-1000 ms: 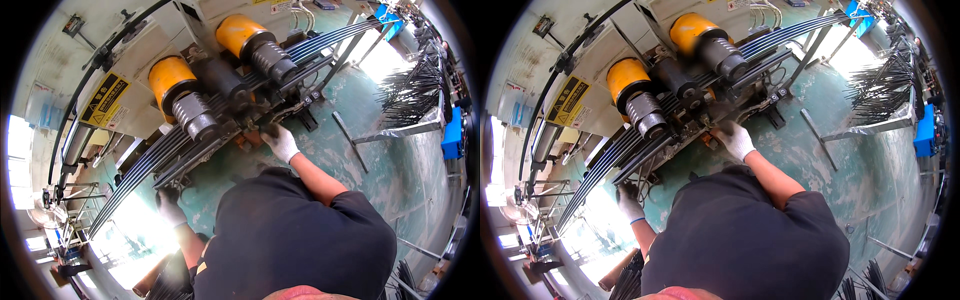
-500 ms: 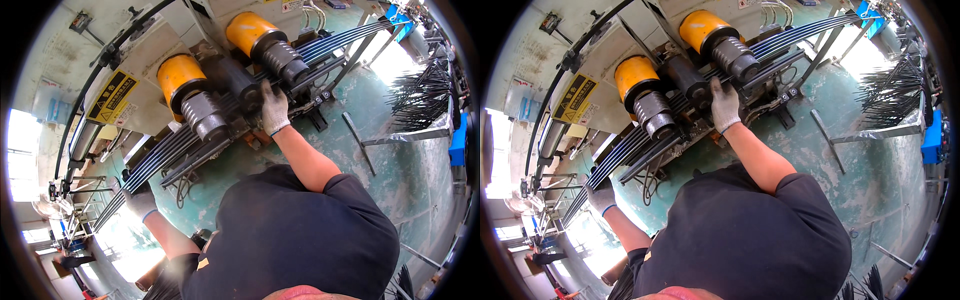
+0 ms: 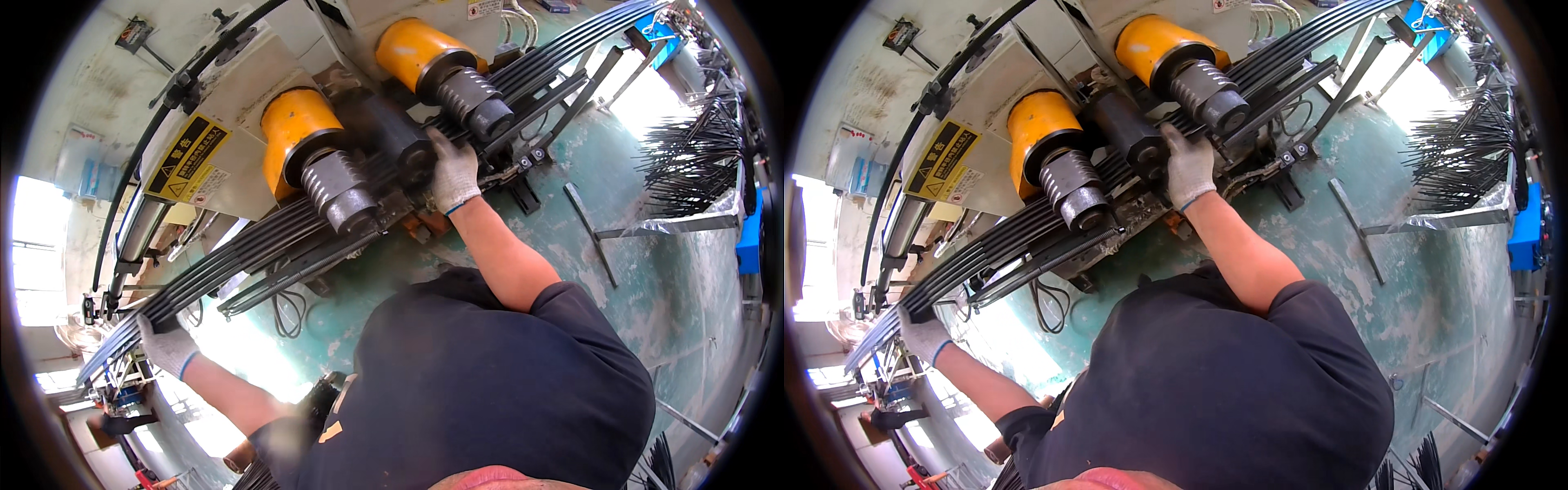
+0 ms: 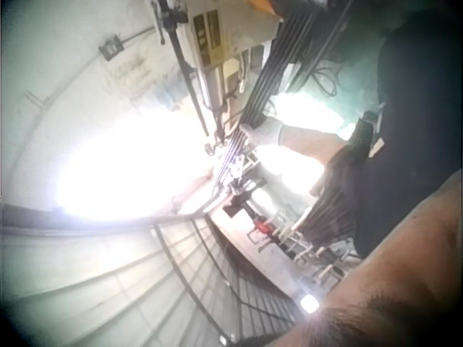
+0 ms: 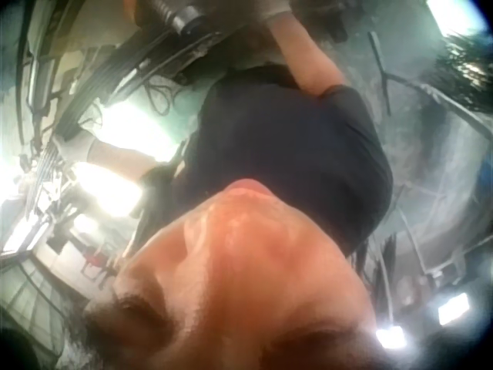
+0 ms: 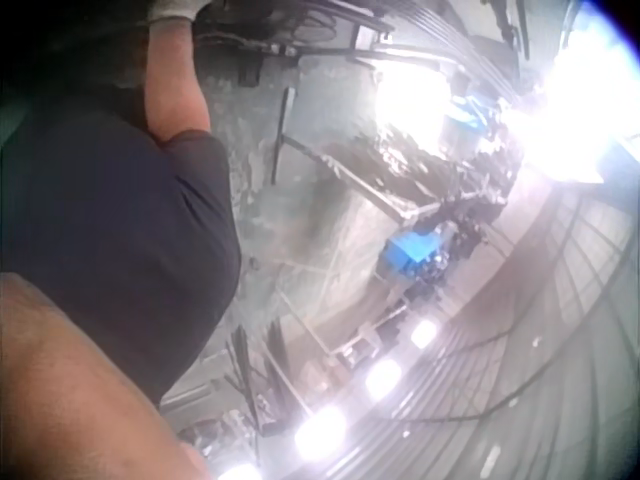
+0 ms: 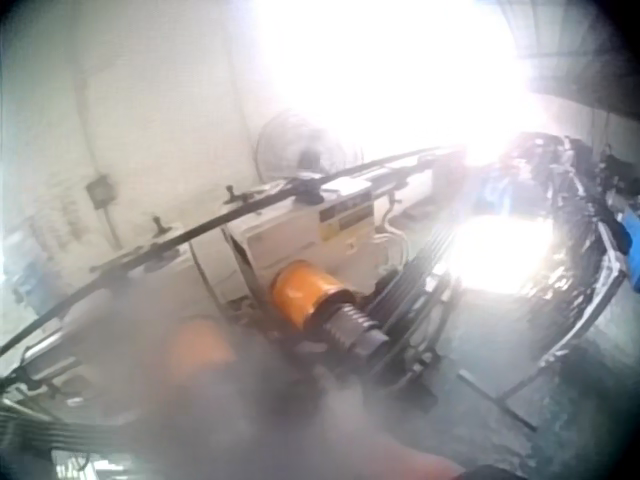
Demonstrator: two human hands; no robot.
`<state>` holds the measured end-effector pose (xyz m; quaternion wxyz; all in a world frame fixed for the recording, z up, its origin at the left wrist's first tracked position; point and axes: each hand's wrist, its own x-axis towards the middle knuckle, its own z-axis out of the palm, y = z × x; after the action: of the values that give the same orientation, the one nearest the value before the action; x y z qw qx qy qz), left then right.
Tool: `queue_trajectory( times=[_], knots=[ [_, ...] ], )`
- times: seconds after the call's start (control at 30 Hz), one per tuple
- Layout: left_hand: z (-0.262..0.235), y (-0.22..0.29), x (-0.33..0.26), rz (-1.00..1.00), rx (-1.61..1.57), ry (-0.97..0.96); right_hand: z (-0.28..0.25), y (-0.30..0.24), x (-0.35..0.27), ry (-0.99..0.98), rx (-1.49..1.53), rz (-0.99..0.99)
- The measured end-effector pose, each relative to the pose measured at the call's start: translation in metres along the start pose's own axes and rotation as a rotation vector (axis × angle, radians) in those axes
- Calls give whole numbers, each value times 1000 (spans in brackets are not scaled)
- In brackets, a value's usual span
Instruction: The person repeatedly picks up bundles of long metal rods from a rack, feeds them into a bending machine, and collects the bent rods. The process is repeated continuously throughout the clip.
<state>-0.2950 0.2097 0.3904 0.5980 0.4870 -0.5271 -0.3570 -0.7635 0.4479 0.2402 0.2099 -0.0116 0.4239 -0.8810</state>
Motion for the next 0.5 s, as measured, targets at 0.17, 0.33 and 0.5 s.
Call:
queue_trajectory(
  times=[0.17, 0.33, 0.5],
  knots=[
    [52, 87, -13, 46, -163, 257, 11, -7, 3, 2, 60, 42],
    [95, 134, -16, 233, -214, -67, -37, 30, 57, -199, -447, -438],
    [135, 176, -30, 391, -83, -182, -37, 29, 48, -264, -655, -648]
  ],
)
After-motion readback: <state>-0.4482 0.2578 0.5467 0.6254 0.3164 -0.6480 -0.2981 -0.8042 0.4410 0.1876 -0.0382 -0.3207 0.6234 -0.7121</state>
